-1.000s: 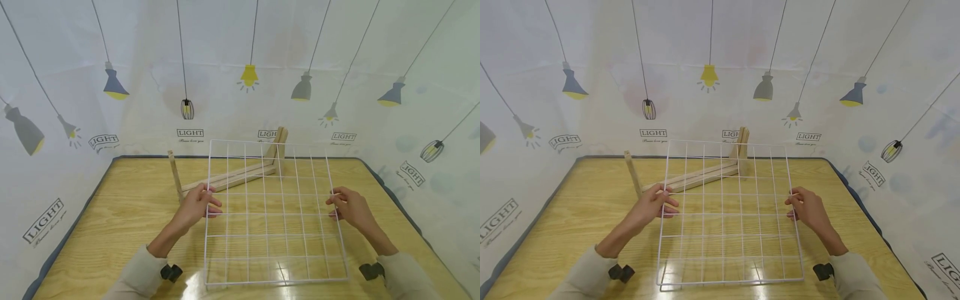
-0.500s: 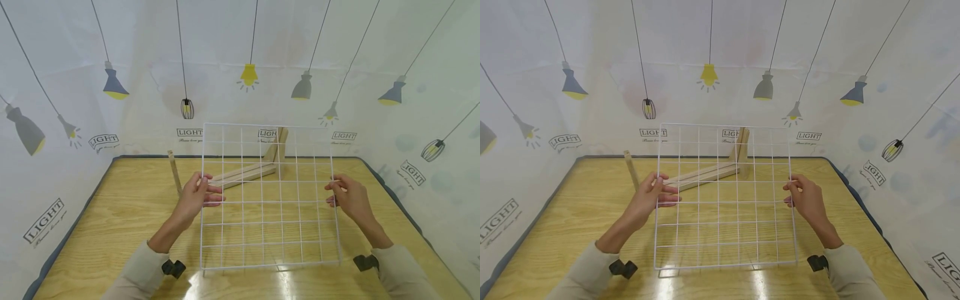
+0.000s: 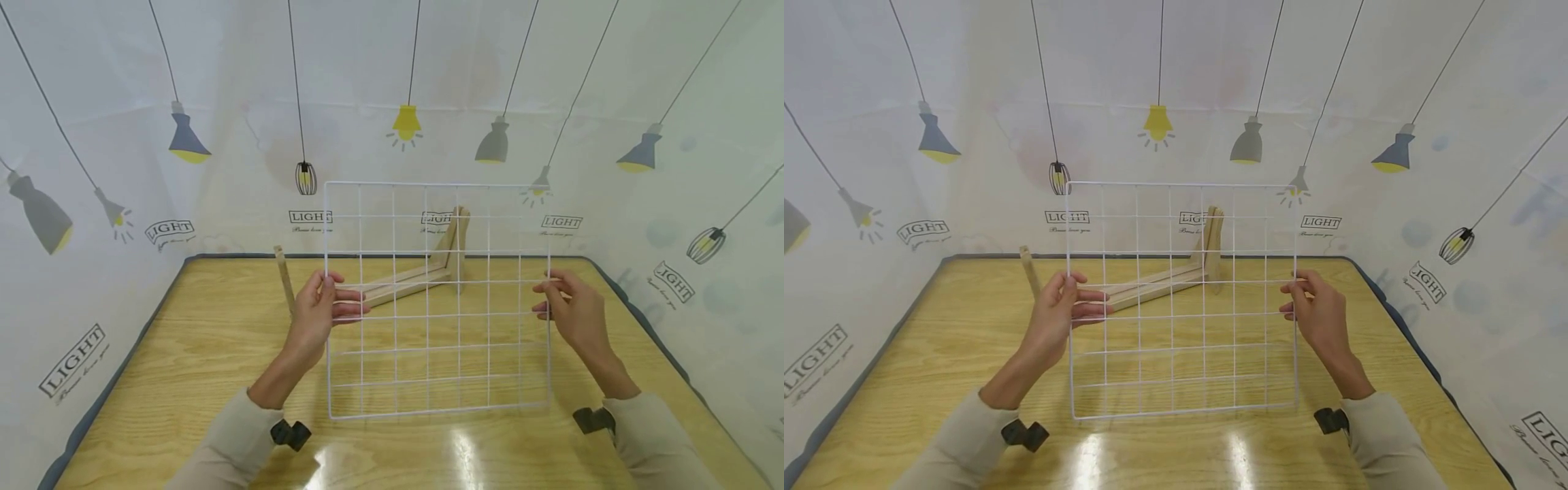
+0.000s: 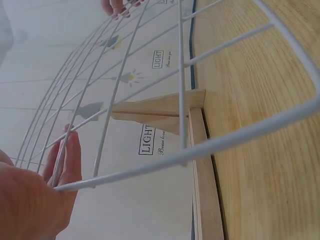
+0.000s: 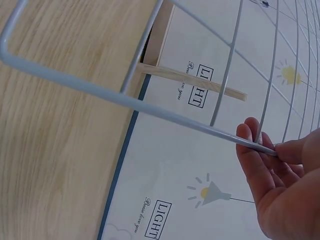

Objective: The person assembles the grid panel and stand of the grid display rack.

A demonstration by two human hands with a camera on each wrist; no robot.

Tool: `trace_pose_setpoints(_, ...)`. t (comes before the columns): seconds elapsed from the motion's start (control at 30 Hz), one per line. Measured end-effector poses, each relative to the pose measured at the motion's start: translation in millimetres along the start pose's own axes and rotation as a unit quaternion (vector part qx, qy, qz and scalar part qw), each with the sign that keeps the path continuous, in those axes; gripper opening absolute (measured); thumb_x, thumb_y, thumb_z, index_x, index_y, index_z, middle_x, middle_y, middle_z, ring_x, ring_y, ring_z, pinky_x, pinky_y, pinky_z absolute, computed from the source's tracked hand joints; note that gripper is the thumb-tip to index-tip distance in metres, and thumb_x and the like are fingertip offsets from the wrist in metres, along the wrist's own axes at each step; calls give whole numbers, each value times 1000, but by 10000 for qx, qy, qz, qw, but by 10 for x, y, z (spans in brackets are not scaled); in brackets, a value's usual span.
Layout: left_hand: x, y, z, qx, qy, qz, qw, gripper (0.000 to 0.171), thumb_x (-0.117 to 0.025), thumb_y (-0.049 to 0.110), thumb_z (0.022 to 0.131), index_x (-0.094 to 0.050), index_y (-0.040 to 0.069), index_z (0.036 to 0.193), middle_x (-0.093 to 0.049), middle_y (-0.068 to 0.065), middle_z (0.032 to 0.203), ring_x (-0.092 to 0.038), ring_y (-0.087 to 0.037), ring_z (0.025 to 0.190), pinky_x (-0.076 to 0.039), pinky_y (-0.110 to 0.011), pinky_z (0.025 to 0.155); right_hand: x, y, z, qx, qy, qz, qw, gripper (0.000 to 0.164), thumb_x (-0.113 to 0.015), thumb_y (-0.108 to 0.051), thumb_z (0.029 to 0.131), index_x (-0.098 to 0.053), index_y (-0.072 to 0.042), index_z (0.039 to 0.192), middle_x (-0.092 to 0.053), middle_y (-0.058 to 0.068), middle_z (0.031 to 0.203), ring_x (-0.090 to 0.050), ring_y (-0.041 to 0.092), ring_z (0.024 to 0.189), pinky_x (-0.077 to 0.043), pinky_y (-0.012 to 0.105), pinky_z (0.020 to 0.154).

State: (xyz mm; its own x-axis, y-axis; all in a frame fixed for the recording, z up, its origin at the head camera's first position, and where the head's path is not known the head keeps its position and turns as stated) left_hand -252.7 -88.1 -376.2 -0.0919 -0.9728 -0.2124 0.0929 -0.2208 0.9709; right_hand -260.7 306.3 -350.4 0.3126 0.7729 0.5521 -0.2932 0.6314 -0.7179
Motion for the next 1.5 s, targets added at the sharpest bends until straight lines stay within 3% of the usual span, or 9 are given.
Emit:
trace_pose_setpoints(0.37, -54, 88, 22, -735, 328, -418, 9959, 25, -33, 26, 107, -47, 6, 103, -74, -8, 85, -75, -19, 74, -62, -38, 75, 12, -34, 35, -181, 222, 169, 9994, 30, -51, -11, 102, -56, 5, 127, -70, 29, 104, -67, -4, 61, -59, 22, 58)
trace_pose_setpoints(0.5, -62, 138, 20, -998, 398, -390, 9934, 29, -34, 27, 107, -46, 1, 103, -75, -3, 83, -75, -19, 74, -62, -35, 73, 1, -99, 53, -104, 368, -119, 9992, 30, -56, -14, 101, -57, 5, 124, -71, 26, 103, -63, -12, 67, -55, 11, 61)
trace_pose_setpoints(0.67, -53, 192, 32, -1287, 534, -261, 9899, 28, -36, 27, 107, -47, 2, 102, -76, -2, 83, -75, -21, 75, -62, -36, 72, 2, -220, 63, 141, 576, -658, 9961, 34, -57, -17, 100, -56, 3, 128, -71, 20, 110, -70, 13, 87, -44, -1, 69)
trace_pose_setpoints(0.77, -48, 222, 41, -1415, 595, -268, 9878, 24, -36, 26, 107, -49, 8, 100, -75, -8, 85, -75, -22, 75, -62, -37, 71, -2, -282, 61, 204, 548, -692, 9959, 38, -55, -17, 100, -52, 4, 132, -67, 21, 117, -69, 33, 99, -54, 14, 77)
trace_pose_setpoints(0.9, -52, 266, 56, -1587, 597, -329, 9850, 26, -35, 25, 107, -49, 4, 100, -76, -9, 85, -75, -21, 74, -62, -36, 70, -16, -330, 67, 176, 501, -651, 9965, 44, -55, -17, 100, -46, 4, 138, -62, 24, 124, -66, 41, 107, -57, 50, 84)
trace_pose_setpoints(1.03, -62, 307, 76, -1711, 609, -338, 9828, 26, -35, 24, 107, -48, 4, 98, -76, -2, 82, -75, -20, 74, -62, -34, 68, -33, -361, 89, 253, 622, -570, 9961, 50, -58, -11, 98, -41, 6, 141, -55, 27, 132, -59, 43, 116, -53, 56, 89)
trace_pose_setpoints(1.2, -70, 345, 94, -1820, 661, -223, 9808, 26, -36, 25, 107, -49, 5, 97, -76, 0, 82, -75, -19, 74, -62, -34, 68, -50, -455, 105, 823, 1146, -725, 9873, 60, -66, -5, 91, -38, 9, 143, -43, 29, 140, -43, 43, 129, -42, 56, 103)
trace_pose_setpoints(1.33, -70, 363, 108, -1882, 650, -129, 9799, 30, -35, 26, 107, -47, -1, 101, -76, 1, 83, -75, -18, 74, -62, -34, 69, -89, -597, 74, 1655, 1642, -926, 9680, 63, -67, -4, 88, -40, 10, 143, -40, 31, 142, -36, 44, 135, -31, 55, 113)
trace_pose_setpoints(1.5, -73, 385, 120, -2000, 673, -56, 9775, 29, -36, 26, 107, -49, 1, 99, -76, -8, 85, -75, -20, 74, -62, -35, 69, -245, -837, -17, 2530, 1592, -1047, 9485, 60, -68, -3, 86, -45, 7, 140, -47, 30, 135, -44, 45, 127, -39, 56, 105)
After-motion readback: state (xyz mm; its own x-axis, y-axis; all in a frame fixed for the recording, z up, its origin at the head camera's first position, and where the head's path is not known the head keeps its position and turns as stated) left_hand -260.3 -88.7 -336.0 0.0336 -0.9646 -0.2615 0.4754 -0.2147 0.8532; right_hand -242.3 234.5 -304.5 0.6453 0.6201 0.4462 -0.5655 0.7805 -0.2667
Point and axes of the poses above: each hand's wrist, its own z-axis towards the middle knuckle, its own x-axis out of the back of the hand, y = z × x, the point moved 5 cm from there along z, towards the middle knuckle
